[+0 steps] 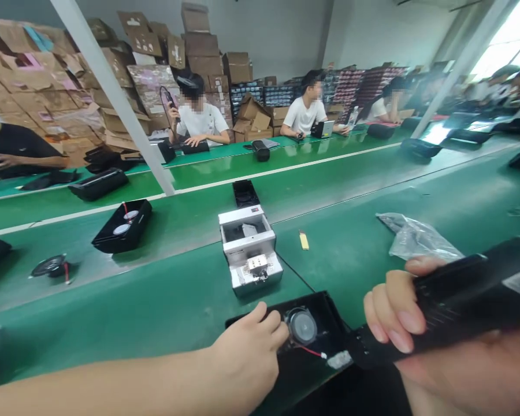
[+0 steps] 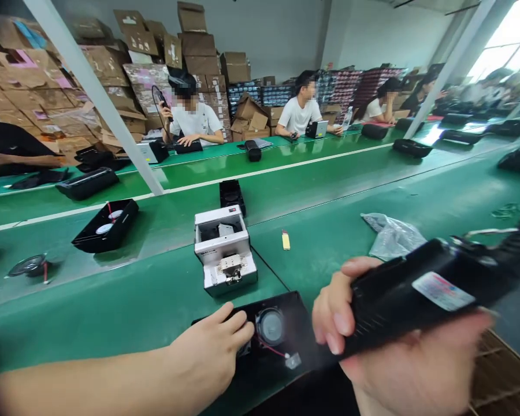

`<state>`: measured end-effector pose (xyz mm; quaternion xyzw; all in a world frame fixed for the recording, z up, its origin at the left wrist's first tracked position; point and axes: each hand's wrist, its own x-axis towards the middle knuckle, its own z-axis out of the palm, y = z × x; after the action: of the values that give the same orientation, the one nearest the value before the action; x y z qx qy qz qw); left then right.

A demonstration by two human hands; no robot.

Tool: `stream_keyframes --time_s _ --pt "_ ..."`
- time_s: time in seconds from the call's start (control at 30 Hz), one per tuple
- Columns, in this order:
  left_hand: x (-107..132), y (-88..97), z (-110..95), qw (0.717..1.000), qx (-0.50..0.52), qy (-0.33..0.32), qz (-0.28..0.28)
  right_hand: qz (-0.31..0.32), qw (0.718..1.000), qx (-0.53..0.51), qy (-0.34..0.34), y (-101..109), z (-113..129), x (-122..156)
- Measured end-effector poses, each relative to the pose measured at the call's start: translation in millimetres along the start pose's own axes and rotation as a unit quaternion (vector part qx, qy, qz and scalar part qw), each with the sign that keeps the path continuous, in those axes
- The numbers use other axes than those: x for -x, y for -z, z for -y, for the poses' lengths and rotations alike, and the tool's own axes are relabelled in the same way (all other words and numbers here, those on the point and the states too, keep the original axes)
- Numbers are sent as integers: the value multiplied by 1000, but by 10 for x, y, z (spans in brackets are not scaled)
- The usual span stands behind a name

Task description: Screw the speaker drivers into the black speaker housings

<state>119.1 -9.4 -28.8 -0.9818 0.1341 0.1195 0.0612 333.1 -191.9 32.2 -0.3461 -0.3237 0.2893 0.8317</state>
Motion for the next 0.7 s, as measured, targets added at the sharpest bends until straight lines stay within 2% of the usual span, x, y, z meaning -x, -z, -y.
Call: stream_keyframes --time_s 0.1,0.17,0.27,0.4,0.53,0.63,0.7 --pt "-73 -114 -10 1000 -12 -3 16 27 1000 1 6 -111 111 -75" --pt "-103 -137 22 999 -13 3 30 9 1000 -12 10 -121 157 -79" --pt "-133 -119 85 998 -14 21 50 5 1000 -23 8 -55 198 -27" --pt "-176 -71 176 997 -21 23 72 41 998 -40 -14 60 206 54" --pt "-136 36 290 996 -31 11 79 40 997 -63 -14 80 109 75" --pt "12 203 301 998 -17 -2 57 42 996 -74 -17 67 23 72" --pt "137 337 262 999 27 -7 37 48 995 -79 -27 71 1 78"
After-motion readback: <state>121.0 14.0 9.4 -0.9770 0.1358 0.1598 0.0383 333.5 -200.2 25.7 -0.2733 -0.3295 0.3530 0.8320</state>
